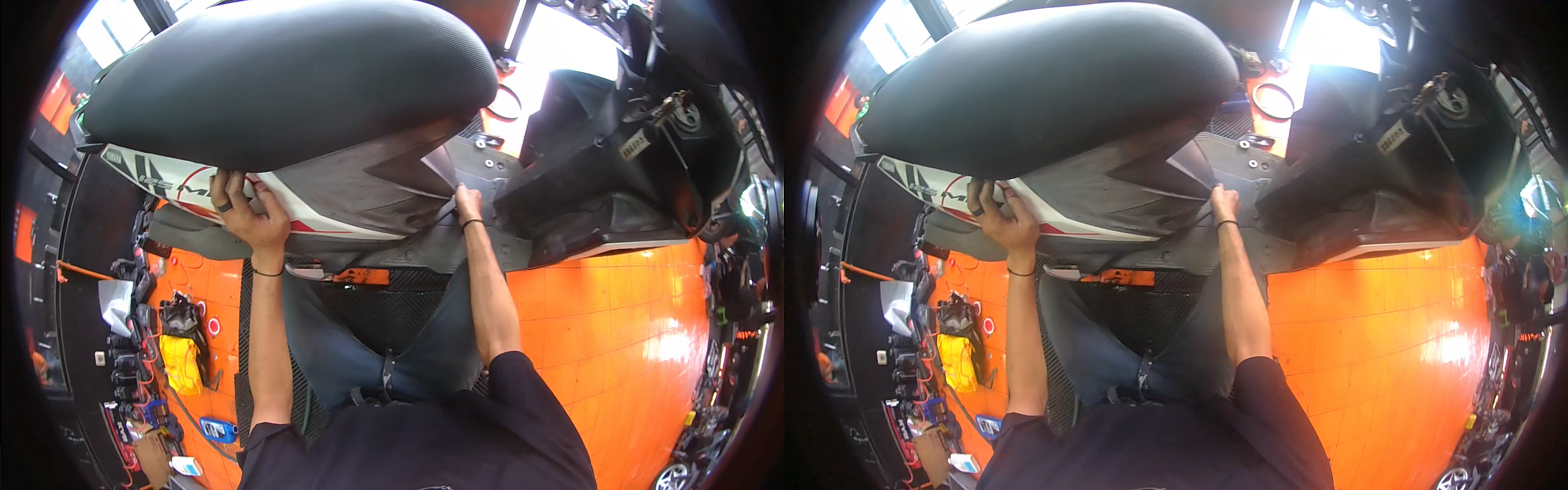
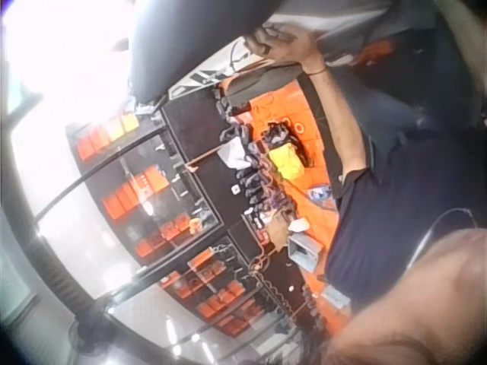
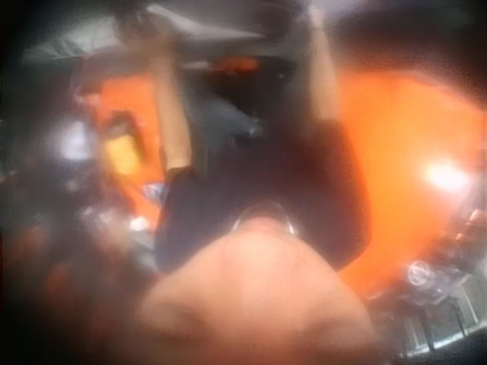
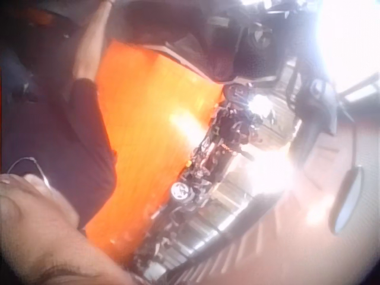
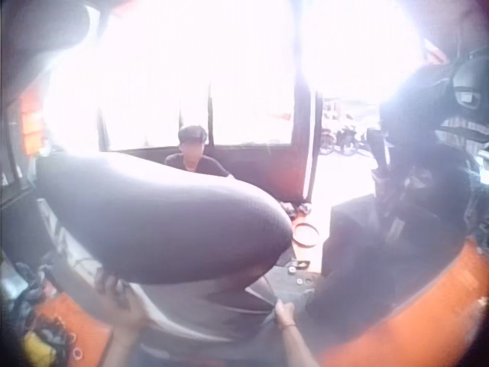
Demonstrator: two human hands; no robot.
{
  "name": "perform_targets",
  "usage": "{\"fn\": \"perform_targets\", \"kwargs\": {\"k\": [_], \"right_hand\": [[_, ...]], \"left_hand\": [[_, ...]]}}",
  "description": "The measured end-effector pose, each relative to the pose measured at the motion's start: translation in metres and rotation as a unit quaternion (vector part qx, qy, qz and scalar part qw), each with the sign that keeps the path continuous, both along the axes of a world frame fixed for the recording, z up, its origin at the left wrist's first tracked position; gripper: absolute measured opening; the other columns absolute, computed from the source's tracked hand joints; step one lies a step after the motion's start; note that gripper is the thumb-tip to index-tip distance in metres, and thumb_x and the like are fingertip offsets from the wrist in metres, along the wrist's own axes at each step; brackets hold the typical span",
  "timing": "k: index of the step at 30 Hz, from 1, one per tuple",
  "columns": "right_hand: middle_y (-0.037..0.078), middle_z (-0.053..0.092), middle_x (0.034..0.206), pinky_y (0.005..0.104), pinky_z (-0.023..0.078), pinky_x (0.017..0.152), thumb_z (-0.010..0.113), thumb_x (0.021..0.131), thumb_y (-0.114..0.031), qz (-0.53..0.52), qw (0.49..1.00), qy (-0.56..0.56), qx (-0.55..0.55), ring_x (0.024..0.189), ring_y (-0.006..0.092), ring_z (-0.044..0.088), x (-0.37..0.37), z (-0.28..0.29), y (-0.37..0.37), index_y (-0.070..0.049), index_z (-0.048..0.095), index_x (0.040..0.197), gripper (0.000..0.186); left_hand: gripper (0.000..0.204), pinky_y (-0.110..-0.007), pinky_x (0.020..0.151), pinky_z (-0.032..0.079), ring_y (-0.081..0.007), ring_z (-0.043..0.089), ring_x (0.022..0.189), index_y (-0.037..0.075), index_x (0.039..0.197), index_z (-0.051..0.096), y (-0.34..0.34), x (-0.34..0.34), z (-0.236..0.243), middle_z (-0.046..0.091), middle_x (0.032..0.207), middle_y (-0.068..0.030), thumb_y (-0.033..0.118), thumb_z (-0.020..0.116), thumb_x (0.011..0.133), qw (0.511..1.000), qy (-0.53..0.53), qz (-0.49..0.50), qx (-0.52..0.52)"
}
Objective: The person removes screws and a plastic body panel from a scooter using a screwdriver and then removes internal components by hand and with a wrench.
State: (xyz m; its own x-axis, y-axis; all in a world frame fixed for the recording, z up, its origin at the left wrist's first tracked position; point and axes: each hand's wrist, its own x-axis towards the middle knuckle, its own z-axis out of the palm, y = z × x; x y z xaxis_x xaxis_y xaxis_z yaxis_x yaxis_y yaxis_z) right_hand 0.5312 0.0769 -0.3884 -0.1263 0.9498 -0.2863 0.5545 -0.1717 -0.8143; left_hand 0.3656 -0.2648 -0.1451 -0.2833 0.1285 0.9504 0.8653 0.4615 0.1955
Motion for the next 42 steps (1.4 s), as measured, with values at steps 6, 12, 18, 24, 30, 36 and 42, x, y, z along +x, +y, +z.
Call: {"fn": "perform_targets", "kwargs": {"k": [6, 12, 18, 24, 30, 36, 42], "right_hand": [[0.033, 0.064, 0.098, 0.0522, 0.045, 0.093, 0.042, 0.095, -0.037, 0.177, 0.958, -0.114, 0.193, 0.099, 0.0488, 0.062, -0.004, 0.03, 0.028, 0.01, 0.068, 0.099, 0.054], [0.035, 0.058, 0.12, 0.0459, 0.039, 0.104, 0.039, 0.095, -0.052, 0.154, 0.986, -0.061, 0.002, 0.123, 0.0452, 0.052, -0.014, 0.044, 0.028, 0.01, 0.063, 0.112, 0.069], [0.04, 0.056, 0.119, 0.0465, 0.042, 0.102, 0.044, 0.091, -0.062, 0.161, 0.984, -0.063, 0.039, 0.123, 0.0461, 0.052, -0.011, 0.006, 0.072, 0.016, 0.061, 0.111, 0.082], [0.037, 0.061, 0.108, 0.0493, 0.042, 0.097, 0.038, 0.091, -0.053, 0.216, 0.966, -0.106, 0.091, 0.114, 0.0485, 0.057, -0.014, 0.007, 0.073, 0.01, 0.067, 0.102, 0.07], [0.035, 0.064, 0.102, 0.0484, 0.042, 0.095, 0.034, 0.092, -0.05, 0.264, 0.953, -0.113, 0.099, 0.11, 0.0462, 0.06, -0.012, 0.032, 0.057, 0.01, 0.067, 0.098, 0.069], [0.031, 0.064, 0.105, 0.0474, 0.046, 0.083, 0.033, 0.096, -0.044, 0.305, 0.952, -0.014, -0.021, 0.1, 0.0439, 0.063, -0.007, 0.012, 0.078, 0.004, 0.06, 0.111, 0.057], [0.031, 0.067, 0.096, 0.0464, 0.047, 0.081, 0.046, 0.094, -0.047, 0.291, 0.933, 0.041, 0.21, 0.092, 0.0387, 0.066, -0.005, -0.04, 0.093, 0.005, 0.067, 0.108, 0.058]], "left_hand": [[0.028, -0.045, 0.103, 0.037, -0.0385, 0.047, 0.122, -0.01, 0.112, 0.056, 0.004, -0.004, -0.003, 0.048, 0.127, -0.0247, 0.0, 0.054, 0.086, 1.0, 0.013, -0.015, 0.009], [0.03, -0.046, 0.106, 0.035, -0.0391, 0.046, 0.123, -0.011, 0.113, 0.054, 0.0, -0.005, -0.009, 0.047, 0.128, -0.0247, 0.0, 0.054, 0.086, 0.999, -0.01, -0.027, 0.015], [0.028, -0.047, 0.101, 0.037, -0.0431, 0.048, 0.118, -0.007, 0.107, 0.056, 0.007, -0.006, -0.009, 0.049, 0.123, -0.026, 0.005, 0.057, 0.082, 0.999, 0.001, -0.022, 0.034], [0.031, -0.051, 0.104, 0.035, -0.044, 0.048, 0.117, -0.006, 0.109, 0.057, 0.003, -0.011, -0.009, 0.051, 0.122, -0.0258, 0.007, 0.052, 0.08, 0.997, 0.0, -0.053, 0.051], [0.034, -0.051, 0.103, 0.036, -0.0433, 0.049, 0.117, -0.006, 0.11, 0.057, -0.003, -0.008, -0.01, 0.051, 0.121, -0.0254, 0.008, 0.051, 0.08, 0.999, 0.015, -0.028, 0.03], [0.039, -0.047, 0.104, 0.039, -0.0387, 0.051, 0.119, -0.006, 0.116, 0.055, -0.001, -0.007, -0.006, 0.052, 0.121, -0.0208, 0.003, 0.045, 0.079, 0.995, 0.015, -0.058, 0.074], [0.034, -0.048, 0.108, 0.035, -0.0364, 0.053, 0.12, -0.004, 0.111, 0.061, 0.0, -0.005, -0.01, 0.054, 0.121, -0.0195, 0.006, 0.048, 0.08, 0.997, 0.016, -0.037, 0.059]]}}
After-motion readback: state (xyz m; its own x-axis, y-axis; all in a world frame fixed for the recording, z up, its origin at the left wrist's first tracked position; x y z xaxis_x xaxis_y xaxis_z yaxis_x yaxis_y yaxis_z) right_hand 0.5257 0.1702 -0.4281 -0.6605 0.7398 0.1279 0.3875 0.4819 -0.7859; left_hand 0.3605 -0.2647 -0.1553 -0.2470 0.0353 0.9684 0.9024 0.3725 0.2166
